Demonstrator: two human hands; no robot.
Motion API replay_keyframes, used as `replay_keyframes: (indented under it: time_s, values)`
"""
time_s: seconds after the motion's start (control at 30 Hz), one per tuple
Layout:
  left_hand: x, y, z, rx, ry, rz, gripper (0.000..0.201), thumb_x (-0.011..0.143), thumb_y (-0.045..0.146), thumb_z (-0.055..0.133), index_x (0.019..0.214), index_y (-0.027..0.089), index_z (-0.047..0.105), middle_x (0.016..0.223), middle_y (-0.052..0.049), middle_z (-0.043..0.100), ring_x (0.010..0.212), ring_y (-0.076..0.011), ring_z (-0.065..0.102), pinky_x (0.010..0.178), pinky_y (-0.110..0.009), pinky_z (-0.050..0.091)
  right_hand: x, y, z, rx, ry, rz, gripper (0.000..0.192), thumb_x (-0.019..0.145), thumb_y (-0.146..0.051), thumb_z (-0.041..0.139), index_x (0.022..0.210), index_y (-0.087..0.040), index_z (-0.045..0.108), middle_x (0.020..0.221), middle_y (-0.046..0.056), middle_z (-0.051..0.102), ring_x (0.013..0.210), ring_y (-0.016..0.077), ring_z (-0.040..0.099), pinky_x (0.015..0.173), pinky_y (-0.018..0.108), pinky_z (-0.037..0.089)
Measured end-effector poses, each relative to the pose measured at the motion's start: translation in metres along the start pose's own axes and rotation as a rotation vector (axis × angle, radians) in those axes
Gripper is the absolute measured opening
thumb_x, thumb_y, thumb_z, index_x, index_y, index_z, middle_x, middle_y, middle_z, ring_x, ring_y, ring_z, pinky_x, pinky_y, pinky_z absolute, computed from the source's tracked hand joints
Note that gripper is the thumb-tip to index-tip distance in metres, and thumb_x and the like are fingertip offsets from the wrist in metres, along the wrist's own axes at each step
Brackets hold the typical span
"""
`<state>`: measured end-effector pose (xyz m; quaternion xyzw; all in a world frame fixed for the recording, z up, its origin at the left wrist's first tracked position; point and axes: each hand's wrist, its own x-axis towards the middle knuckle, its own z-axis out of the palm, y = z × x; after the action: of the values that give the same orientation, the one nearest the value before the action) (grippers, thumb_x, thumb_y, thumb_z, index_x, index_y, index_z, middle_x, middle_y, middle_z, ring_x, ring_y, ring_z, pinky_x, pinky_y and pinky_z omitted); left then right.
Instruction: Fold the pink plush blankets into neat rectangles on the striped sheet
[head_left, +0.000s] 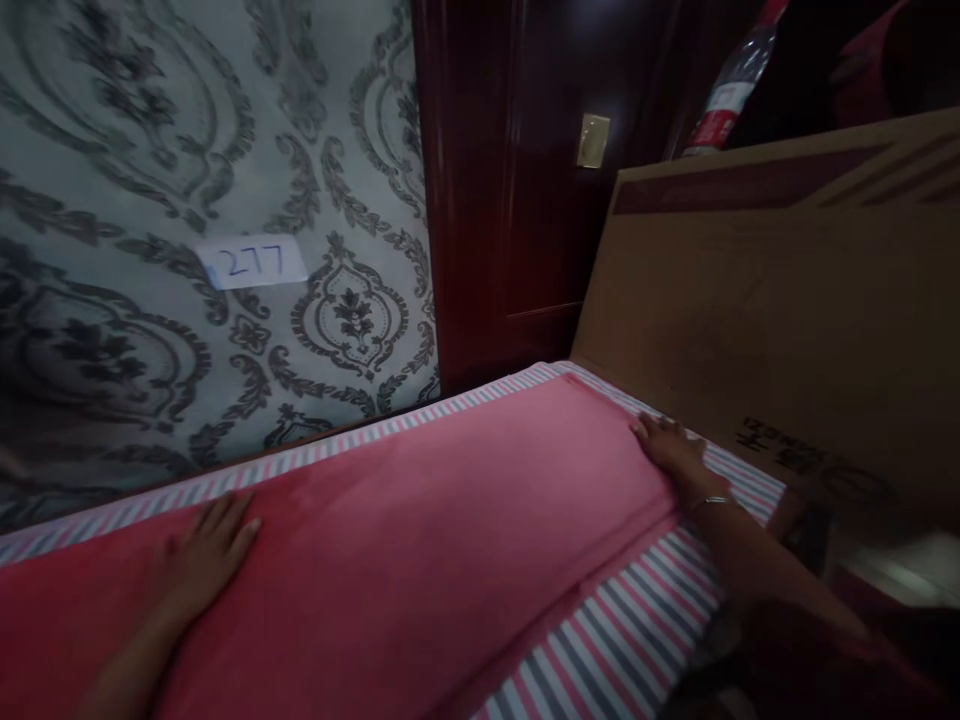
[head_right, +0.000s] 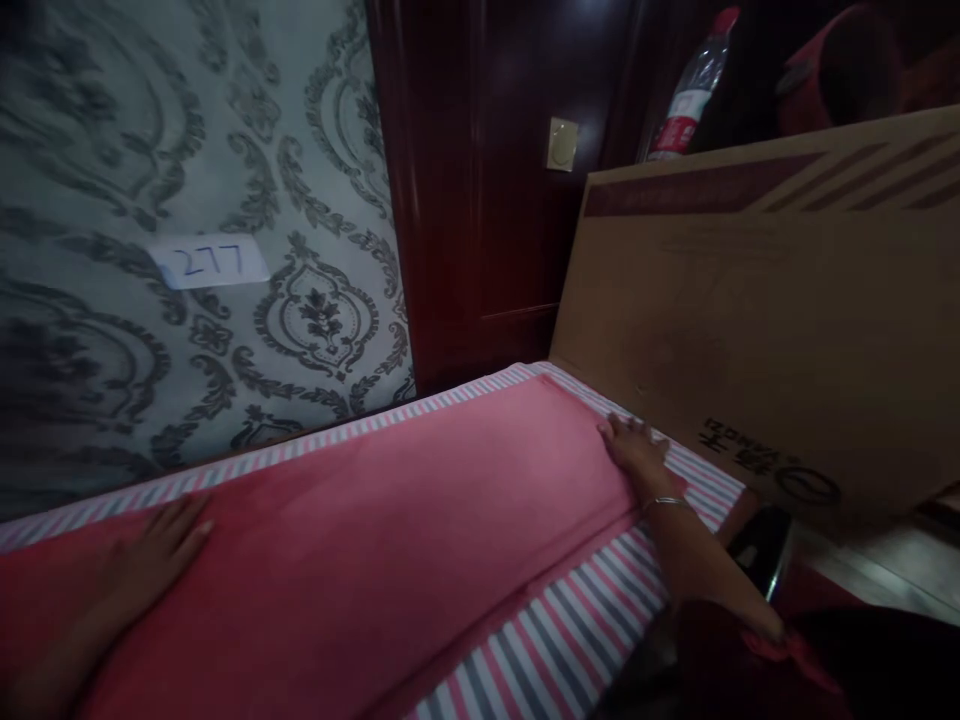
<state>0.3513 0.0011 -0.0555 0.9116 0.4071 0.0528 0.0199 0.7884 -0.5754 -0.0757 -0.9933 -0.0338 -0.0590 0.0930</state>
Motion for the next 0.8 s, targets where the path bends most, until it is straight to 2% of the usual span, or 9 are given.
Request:
replay_keyframes:
  time_s: [0.07,0.13,0.3,0.37,0.43,0.53,0.63,0.7,0.8]
  values:
    - [-0.008,0.010,-0.006,0.017,-0.032,0.000,0.064,0.099,0.042,0.025,0.159,0.023,0.035,0.167,-0.008,0.026,0.156,-0.0266,0.021,0.120,-0.061,0.026,-0.019,-0.022,-0.008,0.000,0.121,0.012,0.066,0.102,-0.049,0.021,0.154,-0.014,0.042,0.161,0.023,0.035,0.150,0.0416,0.026,0.111,0.074,0.027]
    - [-0.017,0.019,-0.012,0.058,-0.044,-0.011,0.064,0.100,0.038,0.022,0.159,0.016,0.034,0.167,-0.012,0.025,0.156,-0.0283,0.021,0.120,-0.062,0.025,-0.040,-0.061,-0.015,0.031,0.164,-0.142,0.065,0.102,-0.046,0.022,0.155,-0.012,0.040,0.162,0.023,0.032,0.151,0.0396,0.025,0.113,0.070,0.028]
    - [-0.040,0.031,-0.029,0.019,-0.053,0.010,0.063,0.102,0.042,0.025,0.161,0.019,0.028,0.169,-0.011,0.021,0.156,-0.0285,0.019,0.123,-0.062,0.018,-0.117,-0.191,-0.021,0.115,-0.020,-0.657,0.060,0.103,-0.044,0.026,0.158,-0.021,0.034,0.167,0.014,0.026,0.153,0.0312,0.026,0.118,0.059,0.029]
    - [-0.048,0.035,-0.039,-0.003,-0.084,0.008,0.064,0.103,0.045,0.027,0.160,0.017,0.029,0.169,-0.013,0.020,0.156,-0.0288,0.019,0.123,-0.062,0.017,-0.150,-0.234,-0.021,0.122,-0.097,-0.797,0.060,0.104,-0.044,0.027,0.160,-0.024,0.032,0.168,0.011,0.022,0.154,0.0289,0.022,0.120,0.056,0.028]
    - [-0.056,0.044,-0.048,-0.004,-0.058,0.050,0.064,0.102,0.046,0.030,0.158,0.014,0.032,0.168,-0.015,0.024,0.156,-0.0286,0.018,0.125,-0.057,0.013,-0.175,-0.265,-0.019,0.109,-0.154,-0.861,0.059,0.104,-0.043,0.028,0.160,-0.025,0.031,0.169,0.009,0.019,0.155,0.0281,0.019,0.120,0.057,0.027]
    - [-0.066,0.063,-0.056,-0.037,-0.059,0.180,0.065,0.102,0.046,0.034,0.159,0.014,0.031,0.168,-0.015,0.023,0.157,-0.0284,0.016,0.127,-0.053,0.010,-0.195,-0.288,-0.012,0.072,-0.188,-0.860,0.059,0.104,-0.041,0.027,0.160,-0.024,0.031,0.169,0.010,0.020,0.155,0.0283,0.019,0.120,0.058,0.026]
    - [-0.068,0.070,-0.054,-0.089,-0.096,0.221,0.065,0.102,0.047,0.034,0.159,0.017,0.030,0.169,-0.012,0.021,0.157,-0.0274,0.017,0.127,-0.051,0.012,-0.201,-0.290,0.004,0.060,-0.185,-0.871,0.058,0.104,-0.041,0.026,0.159,-0.023,0.033,0.167,0.010,0.025,0.154,0.0284,0.023,0.119,0.058,0.028]
    - [-0.066,0.059,-0.052,-0.090,-0.094,0.168,0.065,0.101,0.047,0.035,0.159,0.017,0.031,0.169,-0.013,0.021,0.156,-0.0267,0.017,0.127,-0.049,0.014,-0.201,-0.284,0.018,0.046,-0.165,-0.882,0.058,0.104,-0.042,0.025,0.158,-0.023,0.036,0.166,0.010,0.029,0.153,0.0288,0.026,0.118,0.058,0.030]
    - [-0.064,0.019,-0.052,-0.074,-0.082,0.039,0.065,0.100,0.045,0.038,0.158,0.016,0.033,0.167,-0.014,0.025,0.156,-0.0285,0.021,0.127,-0.052,0.014,-0.198,-0.276,0.037,0.014,-0.111,-0.895,0.059,0.103,-0.044,0.023,0.156,-0.023,0.040,0.165,0.009,0.033,0.151,0.0301,0.029,0.118,0.057,0.031]
